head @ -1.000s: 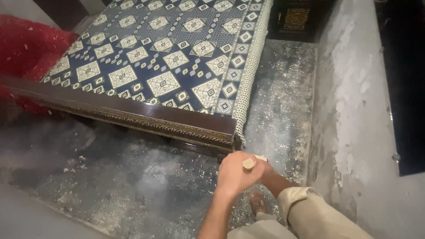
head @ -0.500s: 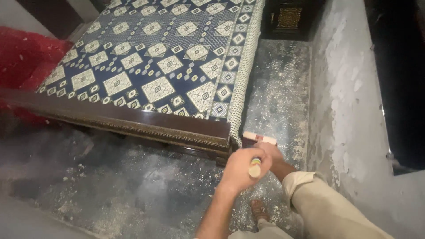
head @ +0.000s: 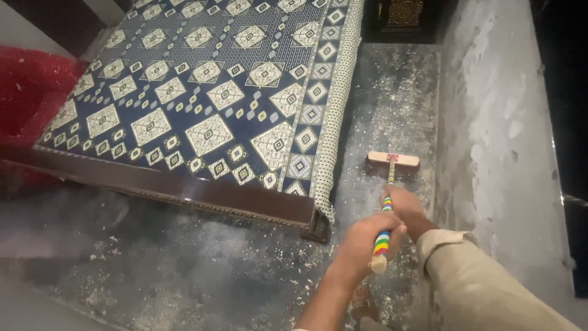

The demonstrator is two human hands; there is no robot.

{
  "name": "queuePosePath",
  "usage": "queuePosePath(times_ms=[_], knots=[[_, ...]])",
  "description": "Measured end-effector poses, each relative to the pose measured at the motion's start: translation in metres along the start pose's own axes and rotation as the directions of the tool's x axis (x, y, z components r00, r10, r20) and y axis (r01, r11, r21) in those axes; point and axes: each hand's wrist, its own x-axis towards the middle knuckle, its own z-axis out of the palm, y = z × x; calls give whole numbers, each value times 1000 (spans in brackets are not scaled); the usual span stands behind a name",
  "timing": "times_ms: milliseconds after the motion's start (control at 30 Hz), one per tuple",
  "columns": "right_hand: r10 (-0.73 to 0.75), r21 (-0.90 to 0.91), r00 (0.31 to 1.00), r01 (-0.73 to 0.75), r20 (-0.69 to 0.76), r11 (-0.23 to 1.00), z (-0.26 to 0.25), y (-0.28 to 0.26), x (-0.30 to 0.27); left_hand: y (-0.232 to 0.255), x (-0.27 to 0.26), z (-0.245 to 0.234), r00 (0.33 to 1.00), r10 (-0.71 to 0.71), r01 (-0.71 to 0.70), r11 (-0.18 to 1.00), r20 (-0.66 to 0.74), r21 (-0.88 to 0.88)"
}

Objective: Sweeping dust and debris from the floor in a bedroom.

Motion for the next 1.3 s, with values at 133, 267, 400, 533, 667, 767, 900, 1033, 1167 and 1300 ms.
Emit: queuePosePath(times_ms=[133, 267, 400, 533, 667, 767, 900, 1033, 1167, 1300], knots=[[13, 91, 1000, -13, 10, 996, 2, 15, 31, -22, 30, 7, 997, -65, 63, 997, -46, -53], [6, 36, 999, -7, 46, 999, 2, 15, 42, -40, 49, 7, 983, -185, 184, 982, 21, 44], [-216, 173, 966, 239, -144, 955, 47, 51, 53, -43, 56, 6, 956, -287, 268, 941, 67, 208], [-48, 225, 992, 22, 112, 974, 30, 27, 31, -37, 53, -5, 892, -438, 403, 884, 117, 238], [-121, -48, 983, 128, 137, 991, 20, 9, 10, -68, 30, 0, 829, -529, 496, 845, 179, 201], [-145, 232, 983, 115, 115, 966, 89, 51, 27, -65, 14, 2, 907, -404, 350, 881, 120, 318], [-225, 51, 972, 222, 63, 974, 126, 47, 18, -46, -8, -10, 944, -330, 315, 899, -5, 305], [-150, 2, 984, 150, 97, 989, 162, 41, -4, -22, -36, -31, 942, -330, 302, 908, 55, 289], [-94, -16, 966, 101, 239, 995, 114, -22, -69, -6, -69, -51, 935, -338, 303, 919, 105, 253], [-122, 82, 954, 103, 274, 991, 92, -58, -119, 5, -103, -74, 978, -166, 130, 959, 124, 251]])
